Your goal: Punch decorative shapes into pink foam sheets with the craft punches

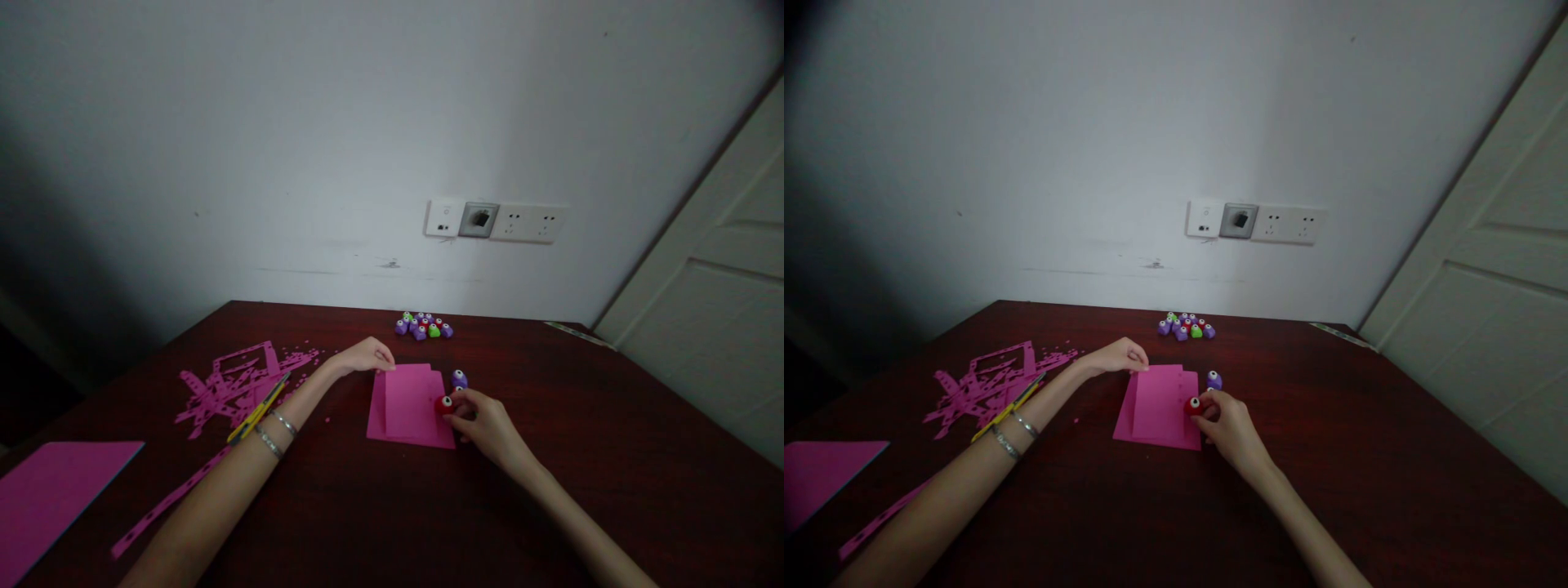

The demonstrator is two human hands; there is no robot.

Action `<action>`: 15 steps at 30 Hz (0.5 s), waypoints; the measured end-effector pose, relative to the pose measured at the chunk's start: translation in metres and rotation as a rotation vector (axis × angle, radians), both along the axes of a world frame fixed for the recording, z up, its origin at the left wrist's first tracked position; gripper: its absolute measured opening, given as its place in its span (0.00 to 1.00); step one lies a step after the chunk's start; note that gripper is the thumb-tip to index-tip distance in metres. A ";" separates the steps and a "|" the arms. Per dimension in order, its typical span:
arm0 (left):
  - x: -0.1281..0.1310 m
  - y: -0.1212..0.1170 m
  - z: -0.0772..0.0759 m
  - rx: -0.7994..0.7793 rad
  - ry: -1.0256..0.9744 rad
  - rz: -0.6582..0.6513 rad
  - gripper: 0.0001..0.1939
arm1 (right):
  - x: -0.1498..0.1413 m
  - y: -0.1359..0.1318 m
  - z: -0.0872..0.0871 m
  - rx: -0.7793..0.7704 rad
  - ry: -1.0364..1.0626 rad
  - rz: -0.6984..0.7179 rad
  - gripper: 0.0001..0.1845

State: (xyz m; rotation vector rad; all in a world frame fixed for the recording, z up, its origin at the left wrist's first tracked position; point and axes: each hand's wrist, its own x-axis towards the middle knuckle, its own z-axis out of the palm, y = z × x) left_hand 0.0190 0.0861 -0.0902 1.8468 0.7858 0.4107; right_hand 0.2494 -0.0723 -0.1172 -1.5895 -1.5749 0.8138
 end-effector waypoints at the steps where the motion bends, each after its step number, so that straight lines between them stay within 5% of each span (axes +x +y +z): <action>1: 0.000 0.000 0.000 -0.001 -0.001 -0.002 0.09 | 0.000 0.000 -0.001 0.004 -0.001 0.001 0.10; 15: 0.000 -0.001 0.002 -0.003 0.004 -0.002 0.09 | -0.001 -0.001 0.001 0.016 -0.014 0.014 0.09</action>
